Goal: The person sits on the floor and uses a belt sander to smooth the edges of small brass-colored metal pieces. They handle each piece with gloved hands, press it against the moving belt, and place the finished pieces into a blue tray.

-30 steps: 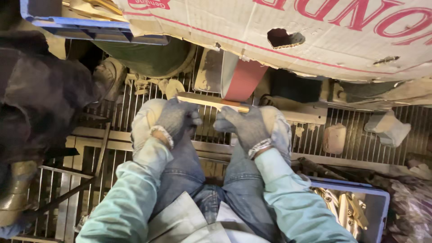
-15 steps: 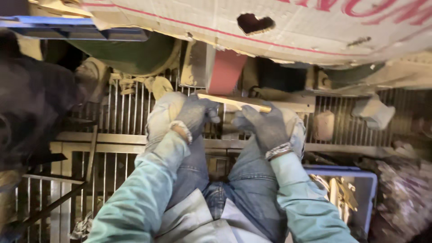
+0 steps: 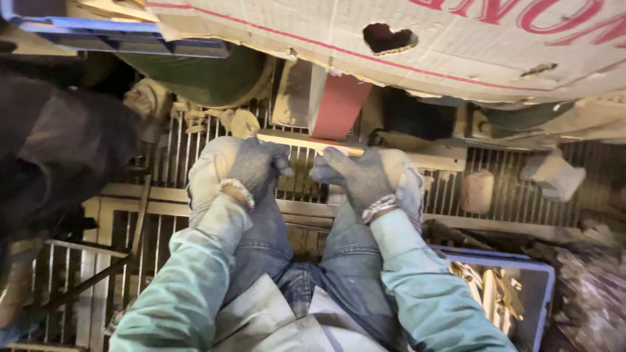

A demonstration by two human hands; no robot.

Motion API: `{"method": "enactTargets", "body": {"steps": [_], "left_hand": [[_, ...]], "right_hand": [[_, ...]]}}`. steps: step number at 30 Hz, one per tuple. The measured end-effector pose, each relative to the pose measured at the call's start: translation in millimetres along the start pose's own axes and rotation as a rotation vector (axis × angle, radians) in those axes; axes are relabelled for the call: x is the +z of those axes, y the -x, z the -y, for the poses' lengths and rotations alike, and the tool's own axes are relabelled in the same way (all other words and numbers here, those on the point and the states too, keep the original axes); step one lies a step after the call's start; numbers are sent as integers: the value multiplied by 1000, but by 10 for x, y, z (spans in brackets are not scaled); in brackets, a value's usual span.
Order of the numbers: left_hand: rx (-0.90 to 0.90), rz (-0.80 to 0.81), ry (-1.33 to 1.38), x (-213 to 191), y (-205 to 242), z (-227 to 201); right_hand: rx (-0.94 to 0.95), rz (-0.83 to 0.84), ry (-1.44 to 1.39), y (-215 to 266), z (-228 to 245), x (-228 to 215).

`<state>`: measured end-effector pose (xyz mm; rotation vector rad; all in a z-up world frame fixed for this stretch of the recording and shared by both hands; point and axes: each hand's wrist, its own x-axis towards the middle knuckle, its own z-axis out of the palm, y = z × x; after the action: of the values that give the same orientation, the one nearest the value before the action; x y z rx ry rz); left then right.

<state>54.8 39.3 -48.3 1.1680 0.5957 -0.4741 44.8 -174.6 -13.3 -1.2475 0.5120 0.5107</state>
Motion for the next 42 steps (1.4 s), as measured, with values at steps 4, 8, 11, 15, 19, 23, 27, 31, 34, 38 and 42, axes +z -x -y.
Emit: {"method": "enactTargets", "body": {"steps": [4, 8, 11, 15, 19, 23, 27, 31, 34, 38, 42], "left_hand": [[-70, 13, 186, -173, 206, -174], [-53, 25, 132, -108, 98, -82], [302, 209, -356, 90, -116, 166], [33, 191, 118, 533, -347, 481], [-17, 270, 196, 705, -421, 628], [440, 256, -432, 422, -399, 595], [184, 161, 22, 59, -285, 321], [-67, -68, 104, -193, 23, -15], [-61, -70, 138, -215, 145, -115], [33, 43, 188, -34, -28, -8], [-32, 126, 166, 299, -235, 281]], "right_hand": [[9, 90, -49, -81, -48, 264], [-51, 74, -30, -33, -17, 168], [7, -117, -101, 50, 31, -99], [-16, -171, -57, 251, 87, -525], [-414, -99, 588, 381, 70, -760], [-74, -105, 17, 280, -2, -602], [-1, -53, -22, 21, -21, -189], [92, 67, -71, -121, -115, 156], [97, 116, -96, -182, -154, 187], [-456, 316, 626, -98, -124, -80], [-16, -111, -25, 76, -63, -387]]}}
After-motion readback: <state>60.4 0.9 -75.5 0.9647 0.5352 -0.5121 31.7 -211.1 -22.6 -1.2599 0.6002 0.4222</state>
